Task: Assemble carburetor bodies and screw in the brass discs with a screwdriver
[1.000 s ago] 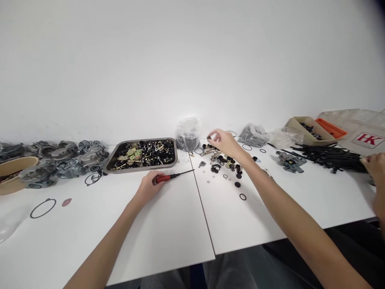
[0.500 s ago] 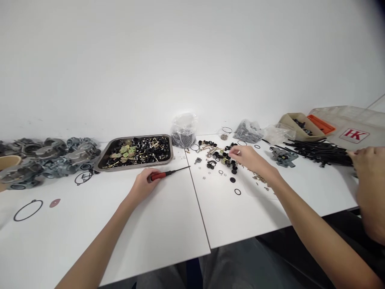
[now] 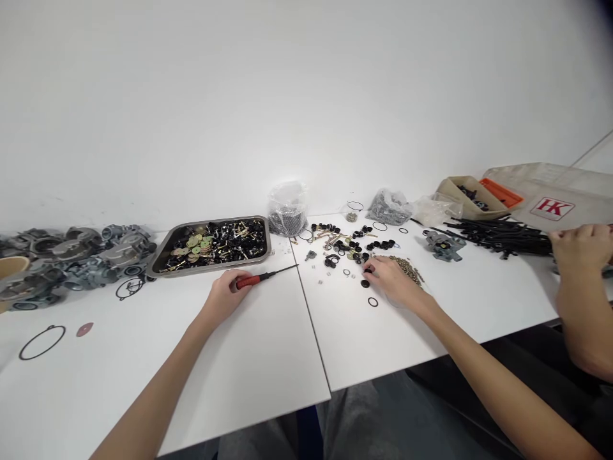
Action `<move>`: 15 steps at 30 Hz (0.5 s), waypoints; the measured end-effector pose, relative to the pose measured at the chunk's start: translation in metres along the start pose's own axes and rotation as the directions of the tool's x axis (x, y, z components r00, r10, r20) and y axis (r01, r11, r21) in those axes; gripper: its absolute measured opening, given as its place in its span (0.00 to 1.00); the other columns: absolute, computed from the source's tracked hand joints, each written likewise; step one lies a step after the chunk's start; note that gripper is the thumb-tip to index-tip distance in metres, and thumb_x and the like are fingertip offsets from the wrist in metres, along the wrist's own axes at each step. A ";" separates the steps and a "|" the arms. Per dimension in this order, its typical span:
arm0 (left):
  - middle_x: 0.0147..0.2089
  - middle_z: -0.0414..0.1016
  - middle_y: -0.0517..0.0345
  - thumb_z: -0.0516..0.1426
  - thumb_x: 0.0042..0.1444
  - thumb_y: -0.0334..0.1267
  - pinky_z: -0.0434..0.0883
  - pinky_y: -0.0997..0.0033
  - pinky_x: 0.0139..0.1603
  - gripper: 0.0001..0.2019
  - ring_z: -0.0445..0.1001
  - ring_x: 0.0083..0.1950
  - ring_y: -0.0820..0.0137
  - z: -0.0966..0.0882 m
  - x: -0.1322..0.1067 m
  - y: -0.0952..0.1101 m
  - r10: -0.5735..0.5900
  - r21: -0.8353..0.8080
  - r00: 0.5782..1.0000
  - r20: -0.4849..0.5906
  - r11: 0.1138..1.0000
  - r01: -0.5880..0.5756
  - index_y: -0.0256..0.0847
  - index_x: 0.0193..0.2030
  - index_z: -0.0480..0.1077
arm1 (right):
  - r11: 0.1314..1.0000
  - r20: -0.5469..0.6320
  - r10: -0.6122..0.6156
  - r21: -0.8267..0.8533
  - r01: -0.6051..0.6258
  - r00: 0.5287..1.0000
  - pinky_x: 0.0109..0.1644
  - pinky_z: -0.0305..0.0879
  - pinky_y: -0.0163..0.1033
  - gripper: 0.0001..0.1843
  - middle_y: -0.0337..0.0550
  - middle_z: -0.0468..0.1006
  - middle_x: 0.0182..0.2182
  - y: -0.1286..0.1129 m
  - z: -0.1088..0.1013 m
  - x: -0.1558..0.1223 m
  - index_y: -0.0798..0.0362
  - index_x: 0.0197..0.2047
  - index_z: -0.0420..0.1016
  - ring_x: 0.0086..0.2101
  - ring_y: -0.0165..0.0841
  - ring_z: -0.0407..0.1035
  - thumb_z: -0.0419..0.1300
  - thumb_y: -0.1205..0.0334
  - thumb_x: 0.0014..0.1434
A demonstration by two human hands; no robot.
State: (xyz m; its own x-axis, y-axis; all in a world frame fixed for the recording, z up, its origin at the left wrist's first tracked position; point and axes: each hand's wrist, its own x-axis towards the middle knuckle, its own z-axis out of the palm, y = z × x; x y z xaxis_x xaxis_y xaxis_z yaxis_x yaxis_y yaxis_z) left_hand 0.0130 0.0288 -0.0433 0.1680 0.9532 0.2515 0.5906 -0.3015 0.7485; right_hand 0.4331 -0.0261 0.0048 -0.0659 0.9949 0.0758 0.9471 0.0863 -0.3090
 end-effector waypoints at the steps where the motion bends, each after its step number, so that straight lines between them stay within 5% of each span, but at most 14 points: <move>1: 0.41 0.78 0.52 0.59 0.52 0.43 0.71 0.65 0.40 0.13 0.74 0.39 0.65 0.000 0.000 0.000 -0.002 0.000 1.000 0.002 1.000 0.002 0.41 0.43 0.74 | 1.000 0.005 0.001 0.011 -0.001 1.000 0.50 0.62 0.44 0.13 0.48 0.73 0.42 0.000 -0.002 -0.001 0.52 0.41 0.72 0.46 0.40 0.67 0.50 0.56 0.64; 11: 0.40 0.78 0.52 0.59 0.52 0.44 0.71 0.65 0.38 0.13 0.74 0.38 0.65 -0.001 -0.001 0.003 -0.006 -0.025 1.000 0.012 1.000 0.007 0.41 0.42 0.73 | 0.992 0.095 -0.033 0.124 0.021 0.995 0.44 0.67 0.40 0.14 0.48 0.74 0.45 -0.012 0.006 -0.014 0.51 0.41 0.77 0.41 0.38 0.71 0.51 0.57 0.63; 15: 0.38 0.78 0.53 0.59 0.51 0.42 0.70 0.67 0.36 0.12 0.73 0.35 0.67 -0.001 0.000 0.003 0.019 0.015 1.000 -0.011 1.000 -0.018 0.41 0.41 0.74 | 0.994 0.081 -0.019 0.108 0.010 0.996 0.37 0.67 0.39 0.12 0.46 0.76 0.38 -0.018 0.007 -0.008 0.52 0.36 0.79 0.34 0.36 0.71 0.55 0.60 0.58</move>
State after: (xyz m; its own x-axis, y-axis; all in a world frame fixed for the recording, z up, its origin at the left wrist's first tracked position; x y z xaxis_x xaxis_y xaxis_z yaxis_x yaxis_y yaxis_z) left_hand 0.0139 0.0282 -0.0407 0.1704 0.9471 0.2720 0.5988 -0.3187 0.7347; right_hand 0.4146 -0.0350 0.0029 -0.1091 0.9940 0.0041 0.9071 0.1012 -0.4085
